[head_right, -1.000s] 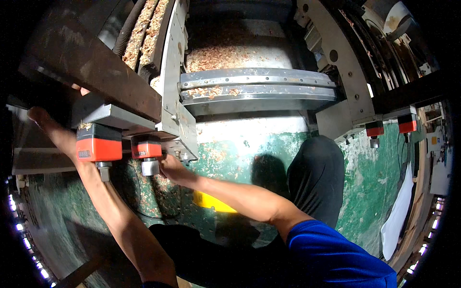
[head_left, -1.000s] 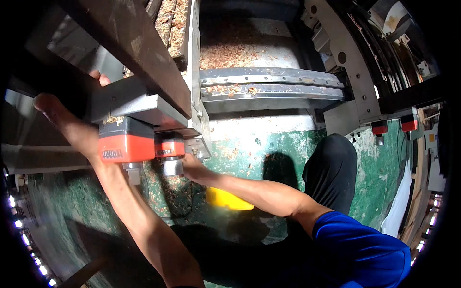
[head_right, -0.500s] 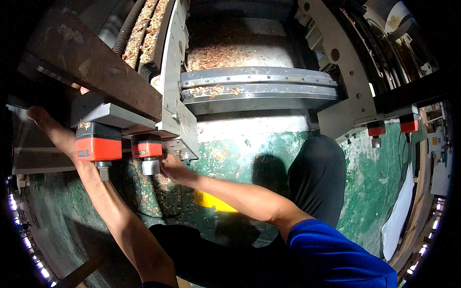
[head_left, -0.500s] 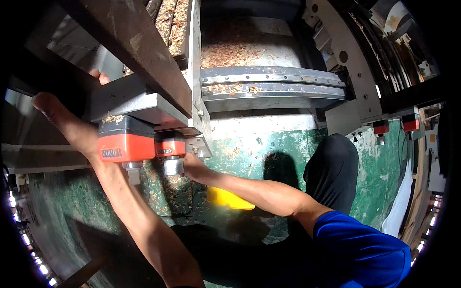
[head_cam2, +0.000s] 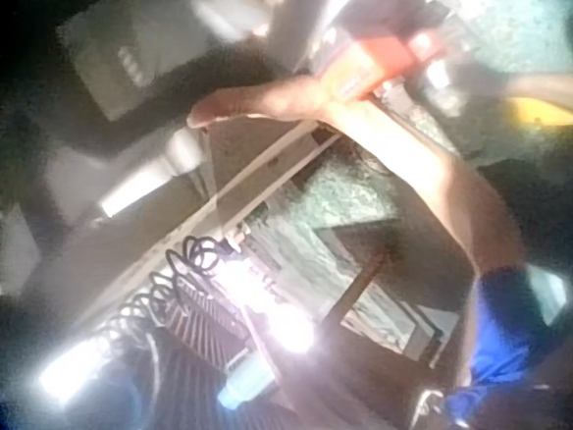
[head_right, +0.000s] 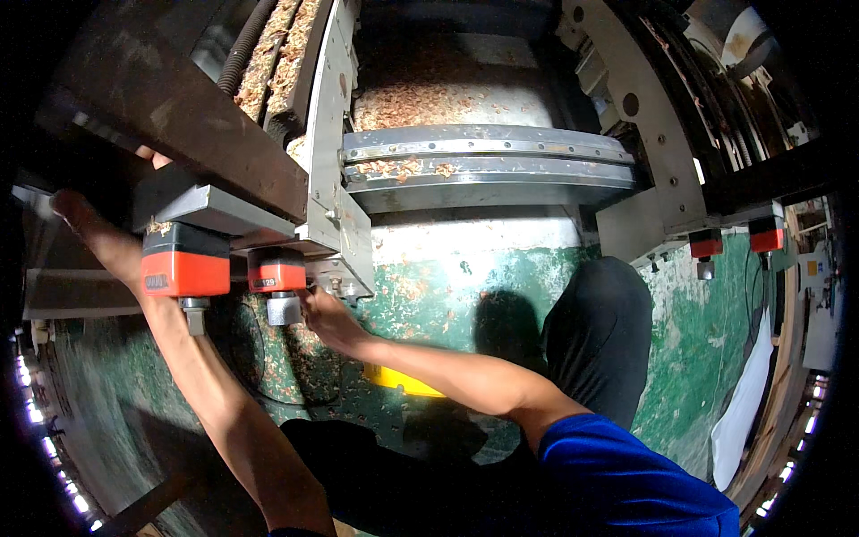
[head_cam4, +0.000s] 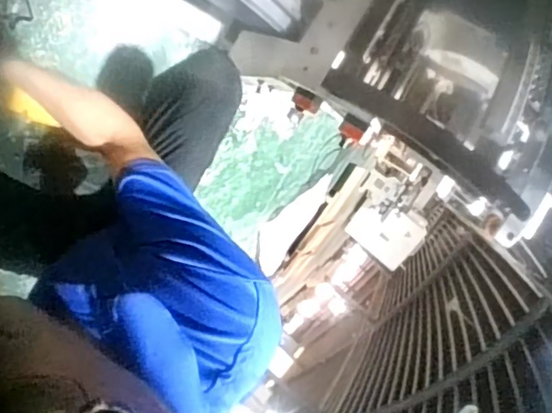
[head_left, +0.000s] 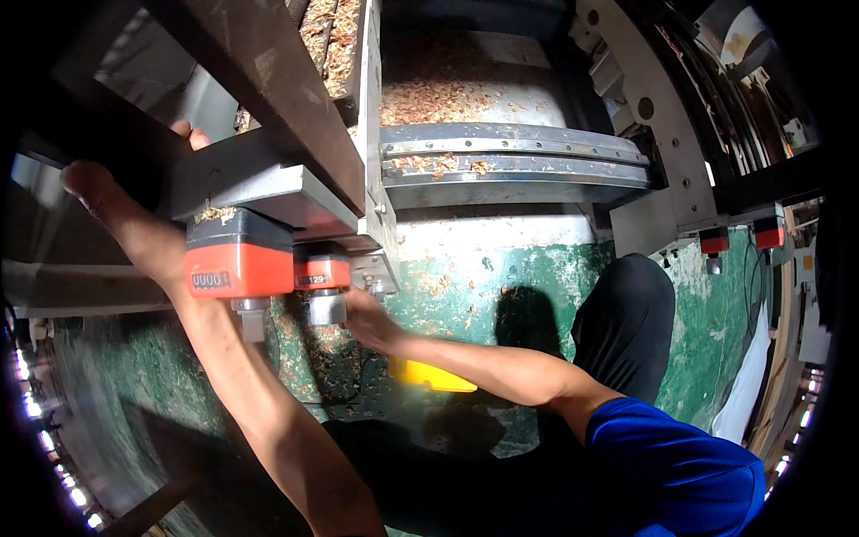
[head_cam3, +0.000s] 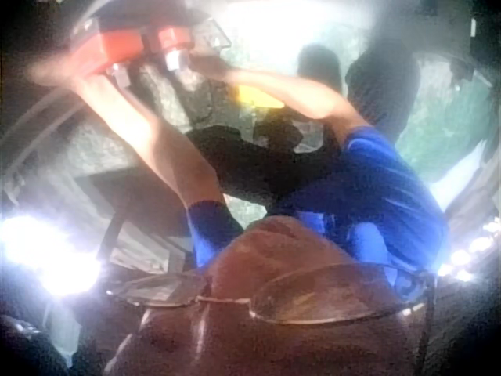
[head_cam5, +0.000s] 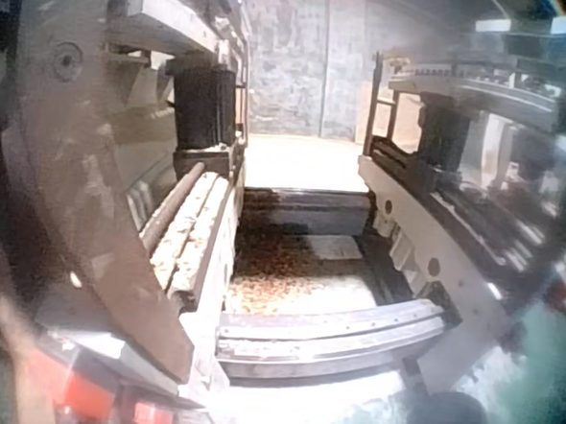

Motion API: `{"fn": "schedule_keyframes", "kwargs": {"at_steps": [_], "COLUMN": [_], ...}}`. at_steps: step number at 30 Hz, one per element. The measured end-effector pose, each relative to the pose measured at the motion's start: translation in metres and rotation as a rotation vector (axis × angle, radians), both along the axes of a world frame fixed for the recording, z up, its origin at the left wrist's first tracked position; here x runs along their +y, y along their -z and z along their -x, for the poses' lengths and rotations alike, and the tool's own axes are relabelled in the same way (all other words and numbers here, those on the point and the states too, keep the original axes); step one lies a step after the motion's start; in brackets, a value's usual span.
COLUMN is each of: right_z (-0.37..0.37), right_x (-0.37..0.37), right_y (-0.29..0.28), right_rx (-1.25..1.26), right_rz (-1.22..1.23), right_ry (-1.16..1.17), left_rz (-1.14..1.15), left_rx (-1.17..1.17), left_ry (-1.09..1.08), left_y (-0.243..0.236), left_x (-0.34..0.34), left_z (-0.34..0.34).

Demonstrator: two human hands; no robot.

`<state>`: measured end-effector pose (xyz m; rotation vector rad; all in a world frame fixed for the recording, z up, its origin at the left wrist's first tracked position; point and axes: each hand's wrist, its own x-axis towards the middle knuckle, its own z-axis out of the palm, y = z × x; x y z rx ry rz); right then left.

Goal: The person operates a CNC woodworking machine to process a wooden frame. They place the frame on the machine, adjust various components and clamps, and then remove the finished frame.

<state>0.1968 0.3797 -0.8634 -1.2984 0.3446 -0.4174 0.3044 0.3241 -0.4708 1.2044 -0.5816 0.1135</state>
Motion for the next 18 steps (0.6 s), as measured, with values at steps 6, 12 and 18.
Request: {"fn": "schedule_keyframes", "kwargs": {"at_steps": [6, 12, 18], "right_z": [0.016, 0.008, 0.005], "right_x": [-0.013, -0.008, -0.006], "right_y": [-0.044, -0.014, 0.016], "right_rx": [-0.123, -0.064, -0.01], "right_rz": [-0.713, -0.145, 0.148], "right_ry": [0.03, 0.013, 0.107], "left_rz": [0.01, -0.003, -0.007], "left_rx": [0.023, 0.013, 0.018], "left_ry": [0.013, 0.006, 0.007], "left_y": [0.014, 0.006, 0.007], "left_x": [-0.003, 0.0, -0.003], "left_z": [-0.006, 0.0, -0.001]}}
